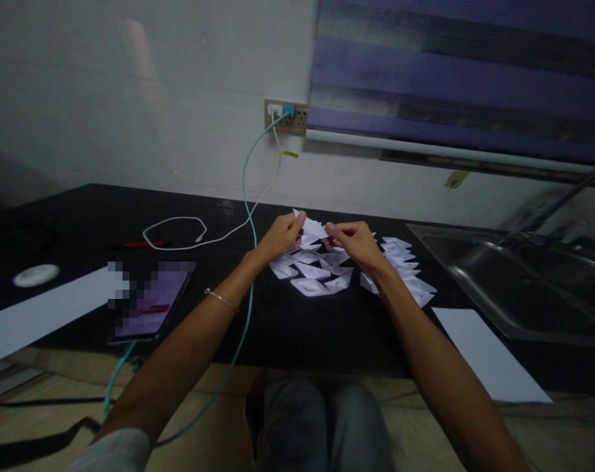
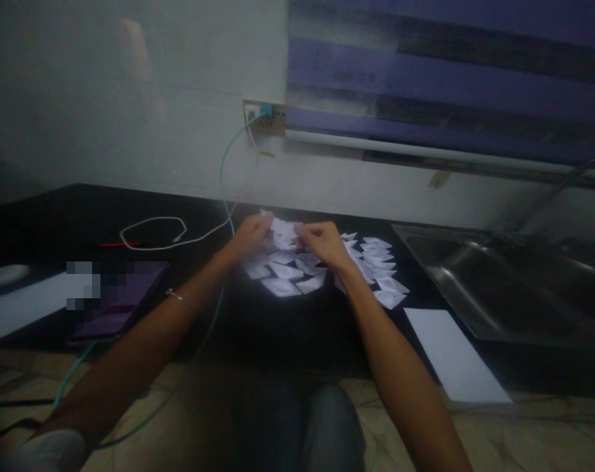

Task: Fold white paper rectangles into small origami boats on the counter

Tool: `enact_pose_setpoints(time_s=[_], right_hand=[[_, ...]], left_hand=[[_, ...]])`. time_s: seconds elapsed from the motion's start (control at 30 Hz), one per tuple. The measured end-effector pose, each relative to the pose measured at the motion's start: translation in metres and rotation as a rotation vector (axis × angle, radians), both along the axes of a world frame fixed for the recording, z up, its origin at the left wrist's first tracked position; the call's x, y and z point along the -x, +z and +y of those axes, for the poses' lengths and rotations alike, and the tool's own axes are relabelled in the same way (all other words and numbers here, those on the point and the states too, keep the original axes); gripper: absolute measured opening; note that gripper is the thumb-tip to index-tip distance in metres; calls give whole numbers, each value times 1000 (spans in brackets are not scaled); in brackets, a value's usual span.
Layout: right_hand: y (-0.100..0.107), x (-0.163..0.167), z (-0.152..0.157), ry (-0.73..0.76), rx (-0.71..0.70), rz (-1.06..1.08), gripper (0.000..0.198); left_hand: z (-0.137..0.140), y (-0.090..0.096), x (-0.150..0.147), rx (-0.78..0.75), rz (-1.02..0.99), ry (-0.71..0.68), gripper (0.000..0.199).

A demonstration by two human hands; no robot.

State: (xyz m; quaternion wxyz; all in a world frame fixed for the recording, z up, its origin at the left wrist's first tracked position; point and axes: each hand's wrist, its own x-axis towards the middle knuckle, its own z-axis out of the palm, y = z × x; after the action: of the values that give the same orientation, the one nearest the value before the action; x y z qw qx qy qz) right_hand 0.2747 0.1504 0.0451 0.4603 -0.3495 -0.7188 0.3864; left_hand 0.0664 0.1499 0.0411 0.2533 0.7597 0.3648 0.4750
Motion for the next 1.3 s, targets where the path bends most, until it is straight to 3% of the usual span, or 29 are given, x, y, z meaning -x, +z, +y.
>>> enact_pose_setpoints(time_s=[0.1, 0.2, 0.4, 0.57, 0.83, 1.1, 1.3], right_hand=[[0, 0, 0, -30, -123, -137, 49], [3, 2, -3, -92, -217, -192, 52], [2, 7, -10, -263, -423, -274, 44], [-4, 8, -10, -306, -622, -314, 28], [1, 13, -19, -242, -621, -257, 20], [-2, 14, -13, -181, -605, -345, 12], [-3, 10, -9, -231, -636, -395, 14]], left_hand=[[2, -3, 1, -67, -53, 108, 57], [1, -5, -2, -51, -98, 99, 56], [1, -3, -10, 163, -252, 38, 55], [6, 0, -6, 329, -222, -10, 65], [9, -5, -4, 399, -313, -190, 57], [10, -9, -2, 351, -142, -179, 55], [9, -11, 0, 367, -68, -303, 45]])
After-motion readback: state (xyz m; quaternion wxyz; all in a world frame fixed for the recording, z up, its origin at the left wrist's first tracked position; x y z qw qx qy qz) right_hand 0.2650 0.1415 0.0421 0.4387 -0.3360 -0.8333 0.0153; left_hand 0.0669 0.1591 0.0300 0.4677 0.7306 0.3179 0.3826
